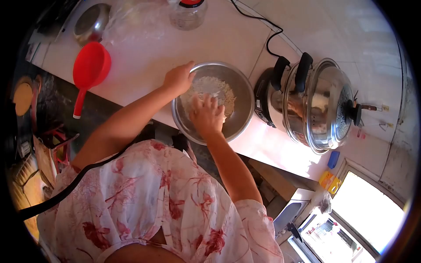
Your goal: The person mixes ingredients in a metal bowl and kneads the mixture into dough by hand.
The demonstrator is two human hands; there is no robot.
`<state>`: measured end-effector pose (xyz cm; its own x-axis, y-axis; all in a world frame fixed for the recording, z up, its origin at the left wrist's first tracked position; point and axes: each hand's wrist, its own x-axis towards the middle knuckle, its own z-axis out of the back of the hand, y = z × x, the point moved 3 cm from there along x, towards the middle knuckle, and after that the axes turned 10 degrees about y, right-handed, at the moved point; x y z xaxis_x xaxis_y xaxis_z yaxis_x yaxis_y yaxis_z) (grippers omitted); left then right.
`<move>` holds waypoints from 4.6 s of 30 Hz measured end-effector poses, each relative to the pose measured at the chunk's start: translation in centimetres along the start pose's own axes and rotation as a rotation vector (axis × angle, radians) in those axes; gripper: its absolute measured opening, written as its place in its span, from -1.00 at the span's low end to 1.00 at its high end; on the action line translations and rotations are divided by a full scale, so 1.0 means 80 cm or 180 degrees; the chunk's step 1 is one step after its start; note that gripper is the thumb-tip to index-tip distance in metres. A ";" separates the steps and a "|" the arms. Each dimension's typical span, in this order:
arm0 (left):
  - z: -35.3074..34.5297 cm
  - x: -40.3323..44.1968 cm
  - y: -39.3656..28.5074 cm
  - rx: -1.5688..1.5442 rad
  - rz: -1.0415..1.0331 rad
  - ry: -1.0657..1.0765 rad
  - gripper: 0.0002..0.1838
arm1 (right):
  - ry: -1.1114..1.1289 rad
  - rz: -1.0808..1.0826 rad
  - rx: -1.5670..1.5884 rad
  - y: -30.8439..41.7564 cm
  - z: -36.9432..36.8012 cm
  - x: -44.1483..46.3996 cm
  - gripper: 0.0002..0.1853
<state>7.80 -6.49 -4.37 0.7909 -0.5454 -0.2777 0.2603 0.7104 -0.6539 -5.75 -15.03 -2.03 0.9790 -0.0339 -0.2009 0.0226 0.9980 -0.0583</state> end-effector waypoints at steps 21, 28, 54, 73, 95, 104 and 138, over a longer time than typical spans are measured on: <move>-0.006 0.003 0.004 0.0235 0.0027 -0.0005 -0.62 | 0.0255 -0.0264 0.1546 -0.040 -0.060 0.071 -0.64; -0.015 0.007 0.010 0.0208 -0.0480 -0.0240 -0.55 | 0.0252 -0.0358 0.1732 -0.049 -0.048 0.058 -0.56; 0.029 0.098 -0.229 -0.2412 -0.0824 0.0975 -0.71 | -0.0592 0.0022 0.1601 -0.047 -0.073 -0.006 -0.55; -0.021 0.160 -0.170 -0.1662 -0.0420 0.0814 -0.68 | -0.0170 0.0242 0.2030 -0.051 -0.078 0.001 -0.42; -0.037 0.104 -0.231 -0.2109 -0.0329 0.0131 -0.52 | -0.0203 0.0191 0.1791 -0.056 -0.063 -0.002 -0.41; -0.072 0.099 -0.297 -0.2144 -0.0738 0.0350 -0.55 | -0.0098 0.0161 0.1814 -0.055 -0.065 0.000 -0.37; -0.051 -0.075 0.025 -0.1833 -0.0010 -0.0182 -0.64 | 0.0673 0.0289 0.1430 -0.136 -0.142 0.023 -0.21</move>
<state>1.32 -3.61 -6.83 0.8234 -0.5108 -0.2470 -0.0679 0.3434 -0.9367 -6.53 -26.58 -12.88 0.9197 0.0907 -0.3821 0.0696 0.9199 0.3859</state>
